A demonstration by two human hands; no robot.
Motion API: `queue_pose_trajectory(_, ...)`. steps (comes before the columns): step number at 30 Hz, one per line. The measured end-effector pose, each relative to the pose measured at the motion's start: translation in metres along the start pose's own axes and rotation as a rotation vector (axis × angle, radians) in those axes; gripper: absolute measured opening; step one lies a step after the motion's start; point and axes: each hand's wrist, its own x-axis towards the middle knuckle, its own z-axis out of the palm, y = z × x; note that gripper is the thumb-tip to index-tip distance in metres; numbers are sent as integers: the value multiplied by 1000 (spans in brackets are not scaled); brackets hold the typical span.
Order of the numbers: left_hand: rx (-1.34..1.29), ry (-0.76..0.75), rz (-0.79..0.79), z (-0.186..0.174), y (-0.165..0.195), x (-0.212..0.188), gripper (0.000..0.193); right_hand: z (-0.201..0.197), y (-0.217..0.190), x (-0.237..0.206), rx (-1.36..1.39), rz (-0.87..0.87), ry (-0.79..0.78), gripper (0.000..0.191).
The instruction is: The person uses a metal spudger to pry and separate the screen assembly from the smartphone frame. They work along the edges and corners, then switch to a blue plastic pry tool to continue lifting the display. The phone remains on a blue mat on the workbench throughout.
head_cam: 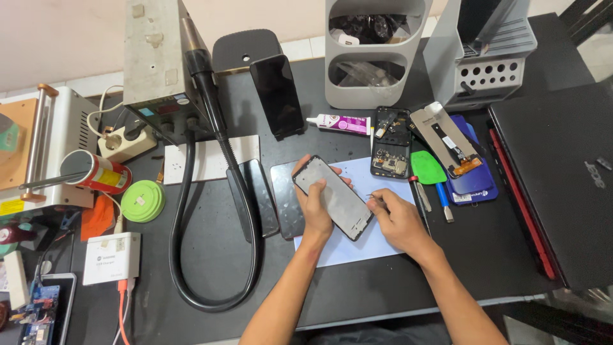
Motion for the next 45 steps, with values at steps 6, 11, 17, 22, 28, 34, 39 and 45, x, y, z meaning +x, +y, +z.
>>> queue_pose_trajectory(6,-6,-48,-54,0,0,1,64,-6,-7,8,113,187,-108,27)
queue_pose_trajectory(11,31,-146,-72,-3,-1,1,63,-4,-8,28,201,129,-191,29)
queue_pose_trajectory(17,30,-121,-77,-4,-1,-1,62,8,5,34,238,189,-233,30)
queue_pose_trajectory(22,41,-129,-72,-4,-4,-1,62,-1,16,27,387,226,-317,20)
queue_pose_trajectory(28,58,-117,-95,-4,0,-1,64,-13,14,29,341,230,-400,24)
queue_pose_trajectory(34,54,-124,-119,-2,1,1,63,-13,11,25,360,175,-270,27)
queue_pose_trajectory(39,103,-155,-101,-2,-4,2,59,6,7,18,480,189,-22,29)
queue_pose_trajectory(45,299,-173,-37,-6,-5,0,52,17,5,20,288,76,115,23)
